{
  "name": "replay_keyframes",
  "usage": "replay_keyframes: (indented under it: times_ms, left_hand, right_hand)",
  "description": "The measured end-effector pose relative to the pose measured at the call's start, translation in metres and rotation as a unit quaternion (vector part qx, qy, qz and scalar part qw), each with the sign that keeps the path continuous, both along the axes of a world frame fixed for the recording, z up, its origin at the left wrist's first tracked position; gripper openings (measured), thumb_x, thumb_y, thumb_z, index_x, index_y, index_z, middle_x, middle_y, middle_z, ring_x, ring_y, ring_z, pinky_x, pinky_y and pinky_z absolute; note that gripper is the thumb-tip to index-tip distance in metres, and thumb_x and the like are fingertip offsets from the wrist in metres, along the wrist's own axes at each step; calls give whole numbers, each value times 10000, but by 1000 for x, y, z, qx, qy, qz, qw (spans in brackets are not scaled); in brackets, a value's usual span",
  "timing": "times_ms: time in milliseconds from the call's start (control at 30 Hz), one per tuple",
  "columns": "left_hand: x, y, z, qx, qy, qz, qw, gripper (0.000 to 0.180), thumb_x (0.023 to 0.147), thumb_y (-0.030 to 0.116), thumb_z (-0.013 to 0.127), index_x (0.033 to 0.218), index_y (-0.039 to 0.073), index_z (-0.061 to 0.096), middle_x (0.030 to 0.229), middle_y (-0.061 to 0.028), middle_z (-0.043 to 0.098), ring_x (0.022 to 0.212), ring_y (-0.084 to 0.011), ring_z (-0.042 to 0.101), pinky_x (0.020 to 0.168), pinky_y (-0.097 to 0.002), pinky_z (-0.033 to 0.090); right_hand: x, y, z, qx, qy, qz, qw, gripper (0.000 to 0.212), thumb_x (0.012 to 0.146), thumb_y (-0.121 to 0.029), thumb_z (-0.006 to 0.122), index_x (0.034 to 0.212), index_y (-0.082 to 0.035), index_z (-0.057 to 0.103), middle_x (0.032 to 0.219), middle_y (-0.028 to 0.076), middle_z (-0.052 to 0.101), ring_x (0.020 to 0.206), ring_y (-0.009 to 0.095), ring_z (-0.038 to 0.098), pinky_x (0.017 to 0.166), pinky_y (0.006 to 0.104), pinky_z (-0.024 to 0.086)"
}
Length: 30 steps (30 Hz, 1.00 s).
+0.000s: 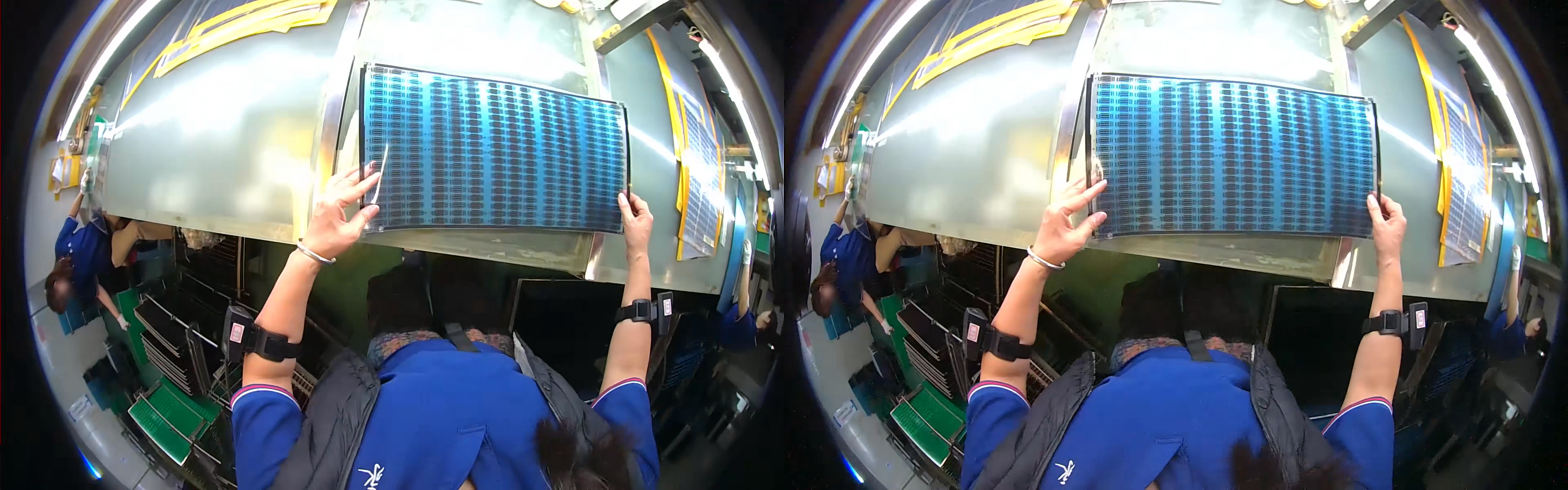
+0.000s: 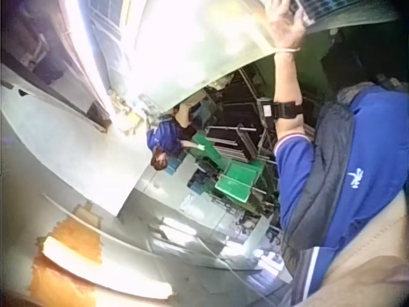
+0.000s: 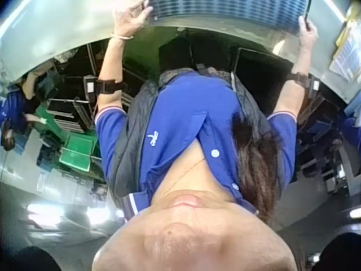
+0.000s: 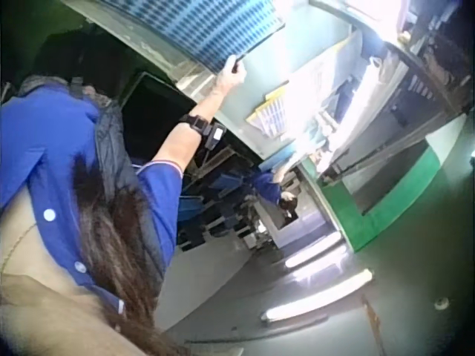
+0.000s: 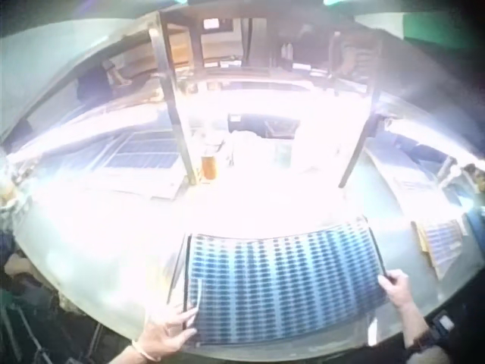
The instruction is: Assemble solar panels by placing solar cells and backing plates on an assembly table.
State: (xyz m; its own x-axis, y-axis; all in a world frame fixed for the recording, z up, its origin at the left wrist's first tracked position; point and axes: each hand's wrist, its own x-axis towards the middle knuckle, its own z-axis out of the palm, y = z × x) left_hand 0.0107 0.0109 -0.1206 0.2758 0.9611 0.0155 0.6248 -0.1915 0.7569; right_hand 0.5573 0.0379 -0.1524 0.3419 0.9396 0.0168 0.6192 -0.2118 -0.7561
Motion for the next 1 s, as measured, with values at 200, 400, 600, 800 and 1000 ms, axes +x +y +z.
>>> replay_keyframes:
  times_ms: [200,400,600,800,1000]
  left_hand:
    - [-1,-3,-14,10,49,-8,999,634,693,81,726,1292,134,525,1376,-138,449,1357,-307,291,1104,-419,238]
    - [-1,-4,-17,-16,62,-21,998,707,694,111,727,1348,157,465,1449,-112,352,1394,-284,203,1130,-431,121]
    - [-3,-5,-17,-25,33,-26,999,696,708,116,711,1356,149,458,1480,-99,304,1410,-273,153,1137,-435,60]
    - [-2,-2,-15,-21,57,-36,998,716,703,162,731,1362,151,450,1487,-102,287,1414,-272,136,1137,-434,61]
    - [-2,-6,-17,4,115,-26,993,765,669,240,763,1363,192,446,1475,-82,320,1378,-291,236,1114,-441,166]
  right_hand:
    - [17,-5,-20,-13,67,-15,998,249,868,-148,655,1073,-7,648,942,4,634,855,64,553,796,217,440]
    - [8,-3,-14,-8,136,-38,990,256,872,-136,648,1100,-19,644,954,1,635,863,67,560,809,204,434]
    - [8,-5,-15,-3,130,-38,991,262,870,-142,652,1101,-18,642,958,5,638,870,68,563,814,204,436]
    - [8,-4,-12,-10,135,-35,990,264,872,-128,648,1107,-9,635,975,11,638,880,72,567,823,207,440]
    - [11,-5,-17,-22,128,-22,991,278,886,-135,632,1134,-9,623,1036,8,631,939,62,554,856,194,418]
